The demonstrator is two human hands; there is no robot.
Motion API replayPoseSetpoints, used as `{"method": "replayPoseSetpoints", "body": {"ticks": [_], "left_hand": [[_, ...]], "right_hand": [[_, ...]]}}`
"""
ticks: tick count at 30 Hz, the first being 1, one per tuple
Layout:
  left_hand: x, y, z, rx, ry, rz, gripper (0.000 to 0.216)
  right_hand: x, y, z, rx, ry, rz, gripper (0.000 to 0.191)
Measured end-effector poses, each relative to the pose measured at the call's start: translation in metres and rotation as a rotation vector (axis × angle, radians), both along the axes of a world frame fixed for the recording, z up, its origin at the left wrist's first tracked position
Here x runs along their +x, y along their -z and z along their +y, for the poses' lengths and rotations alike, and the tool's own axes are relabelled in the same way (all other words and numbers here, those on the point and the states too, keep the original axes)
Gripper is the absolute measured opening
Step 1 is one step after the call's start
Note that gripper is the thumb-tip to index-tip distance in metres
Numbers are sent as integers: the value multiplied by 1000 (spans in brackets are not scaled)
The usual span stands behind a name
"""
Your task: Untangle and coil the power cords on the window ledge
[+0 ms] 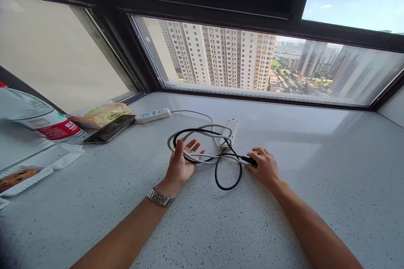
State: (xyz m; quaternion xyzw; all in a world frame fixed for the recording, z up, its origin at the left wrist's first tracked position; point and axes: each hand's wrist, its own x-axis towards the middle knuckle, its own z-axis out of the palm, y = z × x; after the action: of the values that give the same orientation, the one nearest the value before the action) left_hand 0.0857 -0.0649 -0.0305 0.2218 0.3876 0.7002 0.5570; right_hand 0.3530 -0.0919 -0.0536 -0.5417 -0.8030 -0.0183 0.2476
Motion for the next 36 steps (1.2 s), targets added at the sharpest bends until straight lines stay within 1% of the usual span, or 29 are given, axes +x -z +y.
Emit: {"method": "replayPoseSetpoints", "body": {"ticks": [3, 6, 8, 10, 12, 14, 16, 19, 22, 25, 27, 29, 31, 33, 36], "left_hand": [[3, -3, -3, -63, 33, 62, 57], [7, -8, -5, -129, 61, 151, 48], [9, -10, -6, -181, 111, 180, 41], [11, -10, -7, -197, 190, 184, 36], [11, -9, -9, -155, 268, 190, 35], [12, -8, -10, -80, 318, 201, 38], [14, -7, -10, -16, 315, 198, 38], [15, -6, -10, 56, 279, 213, 31], [13, -6, -9, 117, 277, 356, 29], [8, -5, -8, 190, 282, 534, 27], [5, -6, -6, 224, 247, 568, 27], [4, -6, -5, 249, 202, 518, 28], [4, -8, -4, 262, 193, 417, 31], [5, -8, -4, 264, 213, 306, 34], [5, -7, -4, 283, 237, 229, 38]], "right_hand": [[4, -2, 0, 18, -13, 75, 31], [6, -4, -2, 77, -7, 204, 31], [5, -5, -4, 120, -18, 289, 27], [1, -6, -7, 145, -35, 347, 25], [-6, -6, -9, 153, -49, 372, 25], [-14, -6, -12, 161, -45, 392, 29], [-23, -5, -14, 178, -24, 415, 34], [-37, -3, -15, 199, 9, 437, 39], [-46, -1, -11, 185, 45, 442, 44], [-46, -1, -6, 99, 88, 401, 50], [-45, -3, -6, 52, 98, 322, 56], [-45, -5, -10, 102, 106, 216, 64], [-49, -6, -17, 211, 99, 119, 68], [-57, -7, -25, 262, 42, 59, 61], [-71, -6, -36, 175, -95, -25, 46]]}}
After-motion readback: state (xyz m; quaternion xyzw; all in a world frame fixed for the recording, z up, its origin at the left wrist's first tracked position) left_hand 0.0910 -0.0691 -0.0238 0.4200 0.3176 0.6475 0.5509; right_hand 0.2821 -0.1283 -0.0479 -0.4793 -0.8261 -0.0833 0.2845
